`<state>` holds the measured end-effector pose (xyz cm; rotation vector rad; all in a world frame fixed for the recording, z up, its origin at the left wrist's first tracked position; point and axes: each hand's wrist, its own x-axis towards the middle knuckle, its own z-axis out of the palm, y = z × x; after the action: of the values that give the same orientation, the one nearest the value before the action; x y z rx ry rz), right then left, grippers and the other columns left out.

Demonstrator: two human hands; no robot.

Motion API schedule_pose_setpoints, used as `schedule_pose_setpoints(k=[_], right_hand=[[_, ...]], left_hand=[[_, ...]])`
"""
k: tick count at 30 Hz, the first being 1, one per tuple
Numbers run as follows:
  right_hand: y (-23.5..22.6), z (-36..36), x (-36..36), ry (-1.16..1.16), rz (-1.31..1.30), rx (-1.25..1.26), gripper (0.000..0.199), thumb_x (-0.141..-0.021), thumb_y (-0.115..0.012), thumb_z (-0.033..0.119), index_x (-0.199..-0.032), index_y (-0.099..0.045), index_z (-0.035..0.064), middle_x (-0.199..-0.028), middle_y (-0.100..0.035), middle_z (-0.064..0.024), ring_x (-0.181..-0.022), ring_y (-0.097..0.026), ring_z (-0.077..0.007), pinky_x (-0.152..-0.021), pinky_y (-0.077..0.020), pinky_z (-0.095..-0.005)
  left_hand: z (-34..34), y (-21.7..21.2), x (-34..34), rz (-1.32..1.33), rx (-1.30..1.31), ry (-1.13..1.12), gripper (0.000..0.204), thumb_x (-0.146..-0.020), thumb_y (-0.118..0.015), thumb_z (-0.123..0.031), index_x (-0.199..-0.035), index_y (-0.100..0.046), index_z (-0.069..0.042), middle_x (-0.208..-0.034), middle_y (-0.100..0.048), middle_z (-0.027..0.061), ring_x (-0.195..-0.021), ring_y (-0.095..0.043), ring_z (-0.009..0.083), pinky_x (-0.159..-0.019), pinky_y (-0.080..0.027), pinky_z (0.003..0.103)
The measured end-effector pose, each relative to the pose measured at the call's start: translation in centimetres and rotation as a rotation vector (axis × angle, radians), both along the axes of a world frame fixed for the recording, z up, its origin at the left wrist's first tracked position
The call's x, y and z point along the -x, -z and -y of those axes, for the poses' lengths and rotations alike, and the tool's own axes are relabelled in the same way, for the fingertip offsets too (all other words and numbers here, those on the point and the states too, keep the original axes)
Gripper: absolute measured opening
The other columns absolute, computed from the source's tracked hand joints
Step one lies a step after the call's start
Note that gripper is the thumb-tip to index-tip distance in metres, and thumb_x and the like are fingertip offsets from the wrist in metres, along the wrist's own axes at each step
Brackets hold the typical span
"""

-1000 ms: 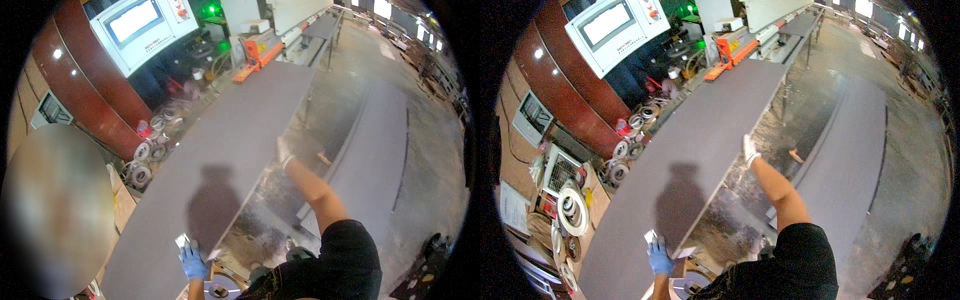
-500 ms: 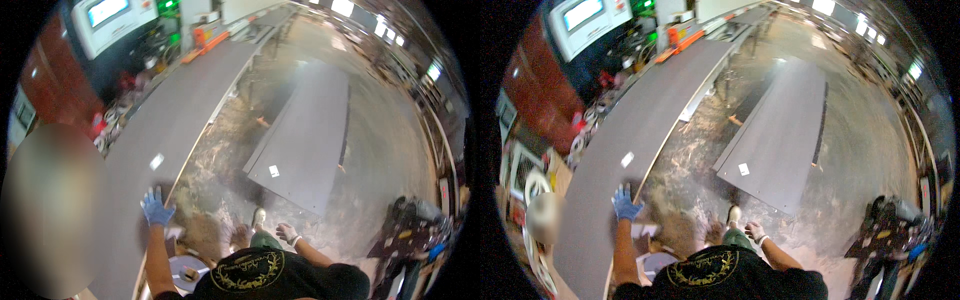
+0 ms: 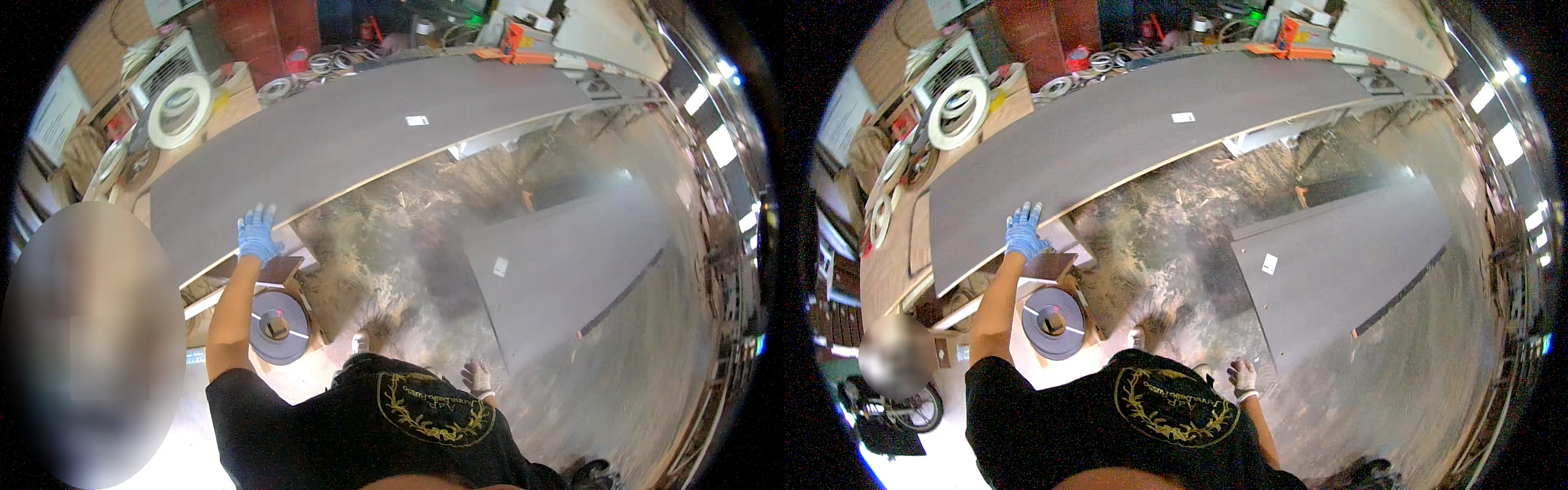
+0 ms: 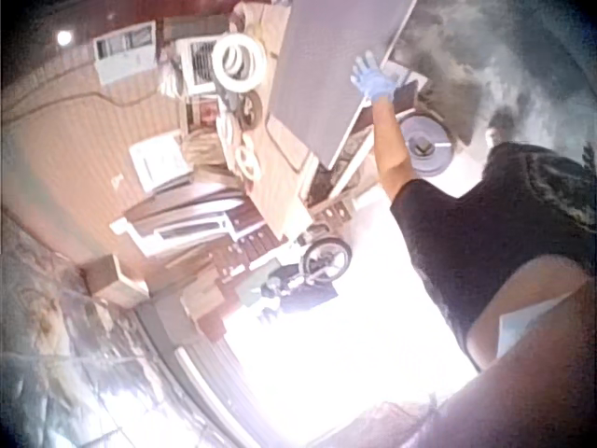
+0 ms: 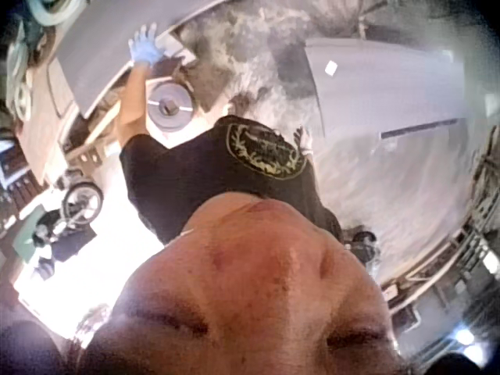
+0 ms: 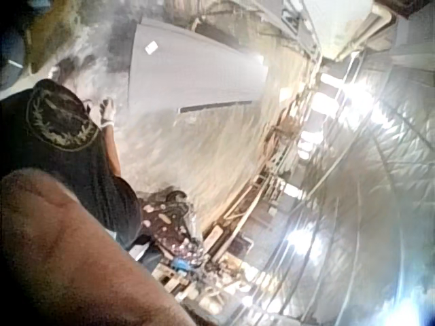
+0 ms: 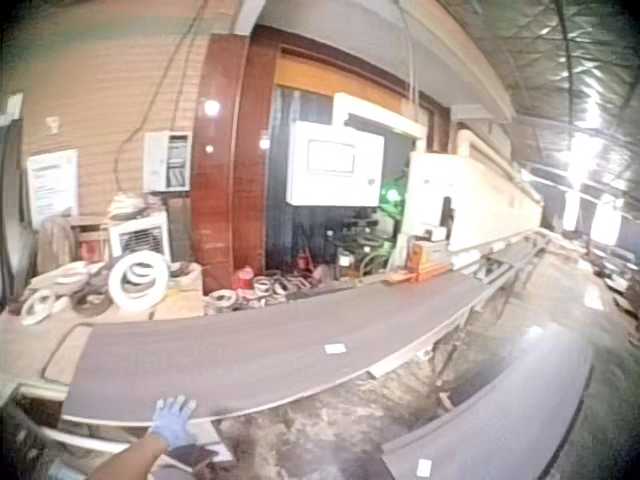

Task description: The person repeatedly picks up large flat panels from the floor and places them onto a conveyor or table. The person handles the panels one at a time, walking back and forth between the floor and the conveyor.

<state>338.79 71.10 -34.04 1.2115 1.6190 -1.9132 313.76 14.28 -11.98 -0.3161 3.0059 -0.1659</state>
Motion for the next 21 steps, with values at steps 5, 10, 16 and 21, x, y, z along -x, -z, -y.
schedule_pose_setpoints(k=[5, 10, 16, 21], right_hand=[[2.1, -6.0, -0.2, 0.028, 0.048, 0.229, 0.023, -0.086, -0.057, 0.032, -0.103, -0.051, 0.0159, -0.087, -0.063, -0.0038, -0.064, -0.059, -0.0173, -0.051, -0.0403, -0.0303], [2.6, -6.8, 0.2, -0.024, 0.127, 0.008, 0.026, -0.084, -0.059, 0.031, -0.104, -0.05, 0.016, -0.085, -0.061, -0.0038, -0.062, -0.058, -0.0196, -0.049, -0.039, -0.0328], [5.3, -6.8, 0.9, -0.056, 0.055, 0.425, 0.025, -0.085, -0.057, 0.026, -0.108, -0.051, 0.0172, -0.078, -0.058, -0.0018, -0.056, -0.054, -0.0167, -0.043, -0.0358, -0.031], [4.2, -6.1, 2.1, 0.073, 0.096, 0.044, 0.021, -0.083, -0.052, 0.026, -0.088, -0.047, 0.007, -0.084, -0.051, -0.0044, -0.073, -0.051, -0.0214, -0.048, -0.0355, -0.0401]], left_hand=[[4.7, 2.2, -3.4, -0.076, 0.0, -0.157, 0.082, -0.07, -0.063, -0.044, -0.139, -0.027, -0.019, -0.144, -0.023, 0.0126, -0.131, -0.025, 0.0317, -0.107, -0.019, 0.046], [6.4, 0.2, -5.6, -0.049, 0.009, -0.294, 0.086, -0.067, -0.065, -0.05, -0.138, -0.027, -0.02, -0.143, -0.024, 0.0119, -0.131, -0.026, 0.0308, -0.107, -0.021, 0.045], [7.5, -1.0, -4.9, -0.025, 0.006, -0.296, 0.095, -0.064, -0.068, -0.054, -0.141, -0.021, -0.024, -0.145, -0.02, 0.0095, -0.132, -0.023, 0.0324, -0.106, -0.019, 0.051], [4.8, -1.8, -3.0, -0.012, 0.028, -0.259, 0.095, -0.065, -0.065, -0.057, -0.142, -0.017, -0.027, -0.147, -0.017, 0.009, -0.134, -0.017, 0.0341, -0.108, -0.011, 0.052]])
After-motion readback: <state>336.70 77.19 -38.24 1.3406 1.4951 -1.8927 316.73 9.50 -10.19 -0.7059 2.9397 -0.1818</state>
